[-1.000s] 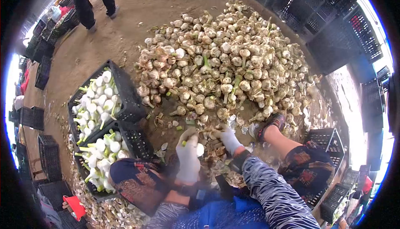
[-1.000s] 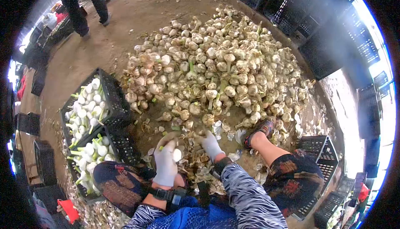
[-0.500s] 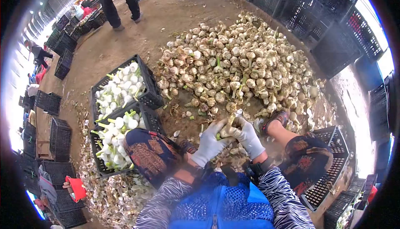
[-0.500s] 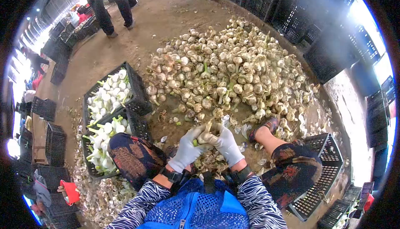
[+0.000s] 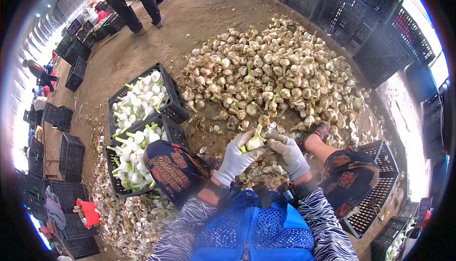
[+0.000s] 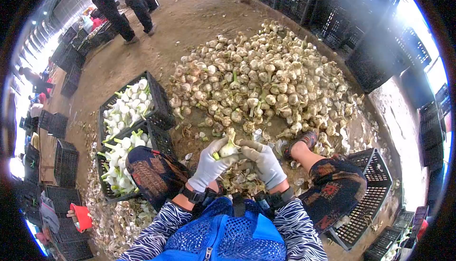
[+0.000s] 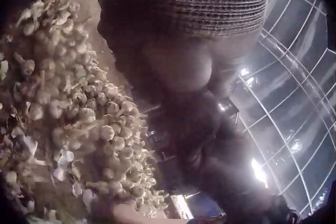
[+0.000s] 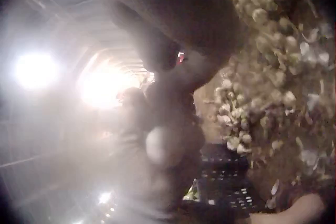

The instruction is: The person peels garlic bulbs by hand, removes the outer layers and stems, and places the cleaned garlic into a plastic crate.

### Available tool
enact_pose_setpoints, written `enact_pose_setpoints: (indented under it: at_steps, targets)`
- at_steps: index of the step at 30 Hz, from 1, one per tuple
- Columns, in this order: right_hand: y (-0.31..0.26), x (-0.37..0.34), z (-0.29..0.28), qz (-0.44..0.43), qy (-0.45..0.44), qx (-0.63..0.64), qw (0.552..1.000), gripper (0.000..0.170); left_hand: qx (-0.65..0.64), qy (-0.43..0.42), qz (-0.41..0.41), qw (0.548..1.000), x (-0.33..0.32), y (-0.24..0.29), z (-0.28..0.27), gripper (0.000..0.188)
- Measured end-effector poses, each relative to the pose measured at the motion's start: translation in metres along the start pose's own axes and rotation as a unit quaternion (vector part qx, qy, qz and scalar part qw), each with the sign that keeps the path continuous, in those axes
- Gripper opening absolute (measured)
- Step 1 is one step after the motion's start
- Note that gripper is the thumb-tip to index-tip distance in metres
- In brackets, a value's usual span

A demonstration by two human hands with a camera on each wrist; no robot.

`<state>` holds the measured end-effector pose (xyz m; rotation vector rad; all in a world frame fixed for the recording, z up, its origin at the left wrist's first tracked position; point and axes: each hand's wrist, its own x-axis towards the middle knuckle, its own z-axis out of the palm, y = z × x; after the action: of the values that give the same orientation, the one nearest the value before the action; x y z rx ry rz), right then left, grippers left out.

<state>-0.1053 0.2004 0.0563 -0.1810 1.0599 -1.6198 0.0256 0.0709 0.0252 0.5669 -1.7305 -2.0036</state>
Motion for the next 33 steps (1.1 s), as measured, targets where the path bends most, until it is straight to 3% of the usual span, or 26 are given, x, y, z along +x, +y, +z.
enact_pose_setpoints:
  at_steps: [1,2,3,4,5,6,8,9,11,12,13,14,17,18,20,21,22,23,24,26,27,28,30,31,32,33]
  targets:
    - [0.000,0.002,0.004,-0.001,0.001,0.000,1.000,0.029,0.169,0.005,0.079,0.983,0.000,0.001,-0.001,0.064]
    - [0.001,0.004,0.008,-0.042,0.025,-0.144,0.988,0.028,0.332,0.008,0.155,0.931,-0.001,0.003,-0.002,0.066]
    - [0.002,0.004,0.011,-0.082,0.050,-0.284,0.954,0.026,0.331,0.006,0.154,0.931,-0.003,0.008,0.001,0.066]
    - [0.006,0.006,0.010,-0.083,0.052,-0.284,0.954,0.026,0.398,0.009,0.152,0.905,-0.007,0.016,0.005,0.064]
    - [0.013,0.010,0.006,-0.148,0.087,-0.420,0.891,0.020,0.462,0.012,0.149,0.874,-0.009,0.020,0.008,0.063]
    - [0.019,0.012,0.004,-0.211,0.119,-0.544,0.804,0.015,0.461,0.013,0.150,0.874,-0.010,0.014,0.007,0.063]
    - [0.029,0.014,0.003,-0.219,0.143,-0.525,0.810,0.017,0.469,-0.001,0.140,0.872,-0.011,0.001,-0.002,0.055]
    - [0.034,0.017,-0.001,-0.241,0.145,-0.530,0.800,0.016,0.533,-0.026,0.139,0.834,-0.015,0.004,-0.002,0.045]
    - [0.041,0.020,-0.005,-0.232,0.162,-0.558,0.780,0.014,0.491,-0.006,0.123,0.863,-0.016,-0.016,-0.004,0.036]
    - [0.037,0.017,0.004,-0.238,0.186,-0.592,0.747,0.015,0.536,0.000,0.148,0.831,-0.016,-0.010,-0.003,0.032]
    - [0.043,0.022,-0.001,-0.245,0.181,-0.575,0.759,0.014,0.547,-0.034,0.044,0.836,-0.012,-0.006,0.002,0.032]
    - [0.052,0.030,-0.013,-0.267,0.201,-0.602,0.725,0.016,0.587,-0.012,0.127,0.800,-0.012,-0.005,0.001,0.032]
    - [0.047,0.030,-0.012,-0.271,0.211,-0.567,0.749,0.016,0.564,0.019,0.171,0.808,-0.015,0.012,0.009,0.031]
    - [0.043,0.027,-0.010,-0.263,0.204,-0.558,0.760,0.016,0.503,0.044,0.210,0.837,-0.011,0.004,0.010,0.034]
    - [0.044,0.029,-0.020,-0.218,0.155,-0.430,0.862,0.016,0.445,0.083,0.244,0.858,-0.003,-0.007,0.006,0.039]
    - [0.040,0.024,-0.010,-0.191,0.146,-0.369,0.898,0.017,0.093,0.029,0.014,0.995,0.002,-0.006,0.004,0.041]
    - [0.036,0.017,-0.003,-0.161,0.138,-0.306,0.928,0.019,-0.281,-0.031,-0.213,0.935,0.004,-0.006,0.002,0.045]
    - [0.042,0.020,-0.007,-0.160,0.133,-0.308,0.928,0.019,-0.491,-0.092,-0.293,0.815,0.006,-0.005,-0.001,0.051]
    - [0.051,0.027,-0.015,-0.165,0.124,-0.264,0.942,0.019,-0.491,-0.090,-0.289,0.817,0.007,-0.004,0.001,0.051]
    - [0.053,0.033,-0.019,-0.171,0.110,-0.219,0.954,0.019,-0.381,0.050,-0.291,0.876,0.010,-0.001,0.013,0.051]
    - [0.053,0.032,-0.018,-0.174,0.135,-0.216,0.951,0.018,-0.307,0.037,-0.272,0.911,0.011,-0.016,0.010,0.057]
    - [0.054,0.031,-0.017,-0.177,0.161,-0.214,0.947,0.019,-0.237,-0.023,-0.195,0.951,0.009,-0.031,0.001,0.057]
    - [0.048,0.025,-0.012,-0.181,0.175,-0.244,0.936,0.017,-0.077,0.089,-0.100,0.988,-0.003,0.006,0.025,0.056]
    - [0.047,0.024,-0.013,-0.234,0.165,-0.406,0.868,0.019,-0.074,0.091,-0.102,0.988,-0.002,-0.004,0.026,0.056]
    - [0.048,0.022,-0.012,-0.279,0.149,-0.553,0.771,0.023,-0.109,0.112,-0.116,0.981,-0.001,-0.021,0.023,0.056]
    - [0.044,0.021,-0.009,-0.293,0.126,-0.571,0.756,0.026,-0.145,0.132,-0.128,0.972,0.002,-0.034,0.019,0.057]
